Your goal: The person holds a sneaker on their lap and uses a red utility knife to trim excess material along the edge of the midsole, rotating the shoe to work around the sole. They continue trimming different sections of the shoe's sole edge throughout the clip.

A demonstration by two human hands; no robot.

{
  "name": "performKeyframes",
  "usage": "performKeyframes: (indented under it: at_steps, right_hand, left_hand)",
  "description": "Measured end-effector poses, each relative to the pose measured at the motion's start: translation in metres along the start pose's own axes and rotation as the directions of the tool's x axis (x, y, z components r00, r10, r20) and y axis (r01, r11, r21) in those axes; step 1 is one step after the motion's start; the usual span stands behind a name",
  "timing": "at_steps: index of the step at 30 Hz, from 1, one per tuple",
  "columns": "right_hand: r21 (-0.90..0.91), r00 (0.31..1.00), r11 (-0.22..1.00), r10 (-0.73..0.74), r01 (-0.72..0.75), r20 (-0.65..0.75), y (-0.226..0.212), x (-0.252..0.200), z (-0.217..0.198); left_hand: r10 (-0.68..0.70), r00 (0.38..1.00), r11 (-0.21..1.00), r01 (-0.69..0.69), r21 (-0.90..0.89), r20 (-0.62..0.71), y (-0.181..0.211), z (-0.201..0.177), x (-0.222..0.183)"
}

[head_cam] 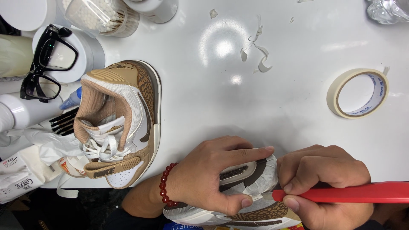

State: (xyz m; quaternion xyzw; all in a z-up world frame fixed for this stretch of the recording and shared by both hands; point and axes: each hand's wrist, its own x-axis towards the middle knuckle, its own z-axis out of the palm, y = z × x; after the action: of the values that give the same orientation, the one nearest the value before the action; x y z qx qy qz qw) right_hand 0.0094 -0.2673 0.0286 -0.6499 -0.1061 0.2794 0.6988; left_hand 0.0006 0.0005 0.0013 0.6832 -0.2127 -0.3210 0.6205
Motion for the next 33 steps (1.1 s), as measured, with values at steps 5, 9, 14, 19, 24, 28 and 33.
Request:
performKeyframes:
  at_steps: [5, 9, 14, 19, 24, 28, 33]
  right_hand:
    - [0.031, 1.000, 1.000, -0.006, 0.005, 0.022, -0.003, 0.005, -0.002]
    - [0.016, 1.000, 1.000, -0.004, 0.004, 0.029, -0.001, 0.001, -0.002]
    - [0.035, 1.000, 0.999, 0.007, -0.007, 0.000, -0.001, 0.000, -0.001]
    - [0.050, 0.999, 0.998, 0.030, -0.029, -0.027, -0.002, 0.001, 0.001]
    - [0.042, 0.999, 0.998, 0.038, -0.038, -0.019, 0.002, -0.003, -0.002]
    - [0.057, 0.998, 0.996, 0.065, -0.065, -0.006, 0.004, -0.007, -0.003]
    - [0.114, 0.998, 0.991, 0.061, -0.063, 0.018, 0.004, -0.003, -0.007]
  left_hand:
    - [-0.002, 1.000, 1.000, 0.002, -0.001, 0.002, 0.000, 0.000, 0.000]
    - [0.013, 1.000, 1.000, -0.013, -0.007, -0.004, -0.001, 0.000, -0.001]
    - [0.011, 1.000, 1.000, -0.011, 0.000, 0.000, -0.001, 0.000, 0.000]
    - [0.019, 1.000, 1.000, -0.019, 0.004, -0.002, -0.001, 0.000, -0.001]
    - [-0.012, 1.000, 0.999, 0.013, -0.030, 0.019, -0.001, 0.000, 0.000]
    - [0.003, 1.000, 1.000, -0.003, 0.006, 0.016, 0.001, -0.001, 0.000]
    - [0.015, 1.000, 1.000, -0.016, 0.010, 0.016, 0.000, -0.001, -0.002]
